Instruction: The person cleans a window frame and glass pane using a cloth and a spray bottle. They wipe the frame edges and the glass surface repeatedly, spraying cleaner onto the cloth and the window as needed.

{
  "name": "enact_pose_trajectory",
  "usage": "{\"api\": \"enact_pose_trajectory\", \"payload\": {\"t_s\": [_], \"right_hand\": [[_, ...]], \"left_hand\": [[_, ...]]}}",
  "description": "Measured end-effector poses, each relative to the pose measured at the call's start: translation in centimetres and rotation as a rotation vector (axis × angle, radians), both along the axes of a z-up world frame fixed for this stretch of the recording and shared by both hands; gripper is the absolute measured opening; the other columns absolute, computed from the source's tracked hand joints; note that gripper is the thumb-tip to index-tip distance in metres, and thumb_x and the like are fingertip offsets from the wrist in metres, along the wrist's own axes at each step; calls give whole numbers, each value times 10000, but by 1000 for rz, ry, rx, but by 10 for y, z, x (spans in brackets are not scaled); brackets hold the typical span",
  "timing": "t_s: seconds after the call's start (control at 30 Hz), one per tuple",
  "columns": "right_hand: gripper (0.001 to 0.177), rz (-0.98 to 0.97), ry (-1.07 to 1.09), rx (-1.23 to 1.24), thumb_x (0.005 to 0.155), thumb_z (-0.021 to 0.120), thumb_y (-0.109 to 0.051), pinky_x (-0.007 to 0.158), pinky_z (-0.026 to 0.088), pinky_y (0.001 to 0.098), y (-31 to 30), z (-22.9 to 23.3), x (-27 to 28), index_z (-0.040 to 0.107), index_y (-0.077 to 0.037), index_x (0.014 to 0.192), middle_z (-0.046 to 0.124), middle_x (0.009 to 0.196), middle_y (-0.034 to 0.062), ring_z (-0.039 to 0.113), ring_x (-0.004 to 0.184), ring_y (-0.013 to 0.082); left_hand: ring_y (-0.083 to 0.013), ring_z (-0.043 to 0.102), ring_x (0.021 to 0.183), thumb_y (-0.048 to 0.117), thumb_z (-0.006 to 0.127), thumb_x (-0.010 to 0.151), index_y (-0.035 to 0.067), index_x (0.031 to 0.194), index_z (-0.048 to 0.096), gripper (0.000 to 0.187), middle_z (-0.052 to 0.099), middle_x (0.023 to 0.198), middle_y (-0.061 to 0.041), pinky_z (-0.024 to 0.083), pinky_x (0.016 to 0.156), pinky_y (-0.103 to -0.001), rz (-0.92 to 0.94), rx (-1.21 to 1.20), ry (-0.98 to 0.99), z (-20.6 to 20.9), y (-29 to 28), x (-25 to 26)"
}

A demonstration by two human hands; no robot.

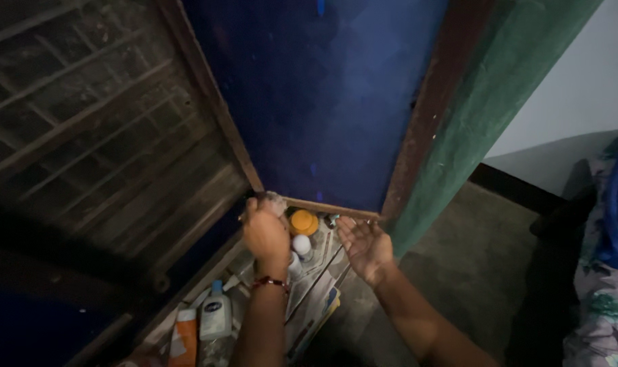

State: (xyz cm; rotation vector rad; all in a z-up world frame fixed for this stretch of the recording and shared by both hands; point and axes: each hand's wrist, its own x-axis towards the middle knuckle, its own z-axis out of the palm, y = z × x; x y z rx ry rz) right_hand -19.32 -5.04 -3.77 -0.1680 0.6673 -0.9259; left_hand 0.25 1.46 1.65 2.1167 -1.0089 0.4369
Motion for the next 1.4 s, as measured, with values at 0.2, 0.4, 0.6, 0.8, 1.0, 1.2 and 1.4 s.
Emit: {"api": "enact_pose_trajectory", "payload": {"t_s": [0.2,0.4,0.6,0.8,1.0,1.2,1.4], "right_hand": [[597,5,-23,19,1093,198,-417,1143,421,433,-4,-4,9,489,24,1372,580,1356,198,551,1308,323],[528,52,-36,-10,1092,241,-389,1124,418,450,-13,-26,30,492,-11,1362,582,1355,182,547,1296,324],[540,140,-144,-3,1093,252,-371,1086,471,435,-16,-45,51,520,24,1346,604,1344,199,581,1252,314],[541,207,-178,-16,1083,299,-359,1121,454,431,-17,-33,82,514,36,1383,587,1413,202,577,1305,320],[652,233,-157,-59,1052,318,-502,1149,419,422,-21,-26,116,517,27,1377,579,1411,202,565,1306,311],[577,204,-228,-81,1094,335,-457,1150,403,430,-29,-36,122,533,20,1352,600,1379,179,563,1309,308],[565,102,-177,38,1075,291,-421,1156,408,429,-27,-38,106,544,11,1337,636,1350,176,565,1325,311]], "left_hand": [[-339,717,964,171,764,772,120,959,790,196,758,1043,-131,567,855,-425,-80,-213,77,-9,-3,28],[-388,693,870,235,823,785,74,872,748,198,722,941,-182,558,773,-476,-126,-11,178,-13,-13,20],[-387,710,799,253,822,741,71,884,738,246,714,875,-184,573,709,-480,41,41,247,-14,-9,20],[-390,706,820,201,795,714,92,864,762,187,727,902,-173,575,730,-460,-86,-32,87,-19,-19,10],[-380,705,873,260,806,789,87,921,768,222,726,990,-170,565,765,-462,-50,4,214,-22,-8,30],[-320,733,913,216,684,806,59,1019,692,265,720,1030,-137,602,785,-393,-318,-214,255,-32,-24,8],[-336,715,864,275,751,845,108,903,758,177,722,1005,-151,576,760,-437,-50,384,136,-8,-13,18]]}}
